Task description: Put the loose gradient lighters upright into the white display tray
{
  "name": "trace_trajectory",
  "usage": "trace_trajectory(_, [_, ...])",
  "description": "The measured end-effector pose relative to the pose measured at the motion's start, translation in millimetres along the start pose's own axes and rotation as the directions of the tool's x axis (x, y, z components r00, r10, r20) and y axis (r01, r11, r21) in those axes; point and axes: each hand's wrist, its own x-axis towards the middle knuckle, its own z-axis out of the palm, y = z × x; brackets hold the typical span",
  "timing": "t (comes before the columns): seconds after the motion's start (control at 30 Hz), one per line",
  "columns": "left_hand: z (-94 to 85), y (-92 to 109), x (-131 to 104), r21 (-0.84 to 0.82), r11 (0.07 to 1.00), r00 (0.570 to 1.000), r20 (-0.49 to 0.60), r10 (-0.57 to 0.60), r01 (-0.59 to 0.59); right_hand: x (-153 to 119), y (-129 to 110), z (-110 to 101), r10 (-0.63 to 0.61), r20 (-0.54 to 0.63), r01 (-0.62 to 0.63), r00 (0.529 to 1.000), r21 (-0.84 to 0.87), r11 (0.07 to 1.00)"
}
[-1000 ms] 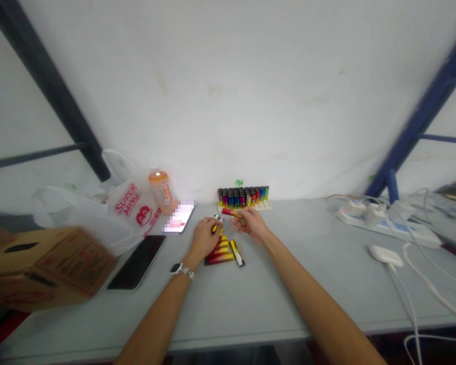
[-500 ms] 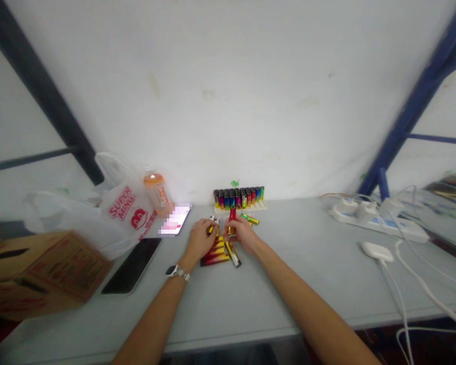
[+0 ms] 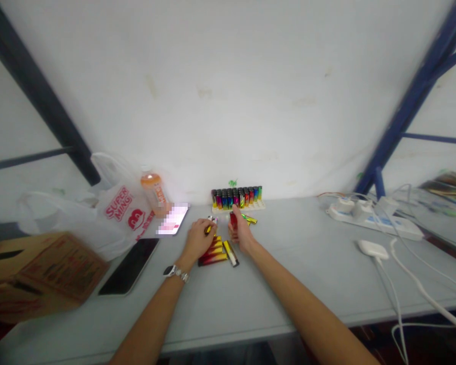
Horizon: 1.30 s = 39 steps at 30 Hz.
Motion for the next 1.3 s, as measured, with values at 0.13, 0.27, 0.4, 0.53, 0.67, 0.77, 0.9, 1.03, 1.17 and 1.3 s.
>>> trace_trajectory(0.13, [0.2, 1, 0, -0.004, 1.0, 1.0, 0.002, -0.008, 0.008, 4, 5, 3, -0.063, -0.194, 0.058, 0.979, -0.031, 0.998])
trace_trajectory(0.27, [-1.0, 2, 0, -0.003, 1.0, 1.0, 0.013, -0.02, 0.02, 1, 5, 2, -0.059, -0.182, 0.064, 0.982, 0.022, 0.998])
trace_trajectory(0.4, [-1.4, 3, 0, -0.004, 1.0, 1.0, 0.015, -0.021, 0.021, 0, 4, 0, 0.019, -0.137, -0.011, 0.99, 0.056, 0.998])
trace_trajectory(0.53, [-0.2, 2, 0, -0.004, 1.0, 1.0, 0.015, -0.026, 0.026, 5, 6, 0, -0.022, -0.262, 0.011, 0.965, -0.044, 0.999])
trace_trajectory(0.67, [0.6, 2, 0, -0.002, 1.0, 0.999, 0.015, -0.029, 0.029, 6, 9, -1, -0.024, -0.262, 0.02, 0.965, -0.018, 1.0])
trace_trajectory(0.77, [-0.5, 3, 0, -0.003, 1.0, 0.999, 0.018, -0.031, 0.031, 5, 9, -3, -0.095, -0.162, 0.091, 0.982, -0.03, 0.995])
trace_trajectory(0.9, [-2.7, 4, -1, -0.006, 0.999, 0.999, 0.02, -0.035, 0.035, 8, 8, -5, -0.357, -0.082, 0.331, 0.93, -0.233, 0.915])
trace_trajectory(1.03, [-3.6, 4, -2, -0.008, 0.999, 0.999, 0.018, -0.035, 0.035, 19, -1, -9, -0.584, 0.02, 0.505, 0.812, -0.526, 0.684])
trace_trajectory(1.17, [-3.4, 3, -3, -0.01, 0.999, 0.999, 0.026, -0.036, 0.037, 36, -18, -7, -0.653, 0.209, 0.565, 0.728, -0.722, 0.399])
trace_trajectory(1.3, [-2.6, 1, -2, -0.016, 0.999, 0.999, 0.02, -0.032, 0.032, 58, -38, 5, -0.617, 0.354, 0.577, 0.703, -0.791, 0.202])
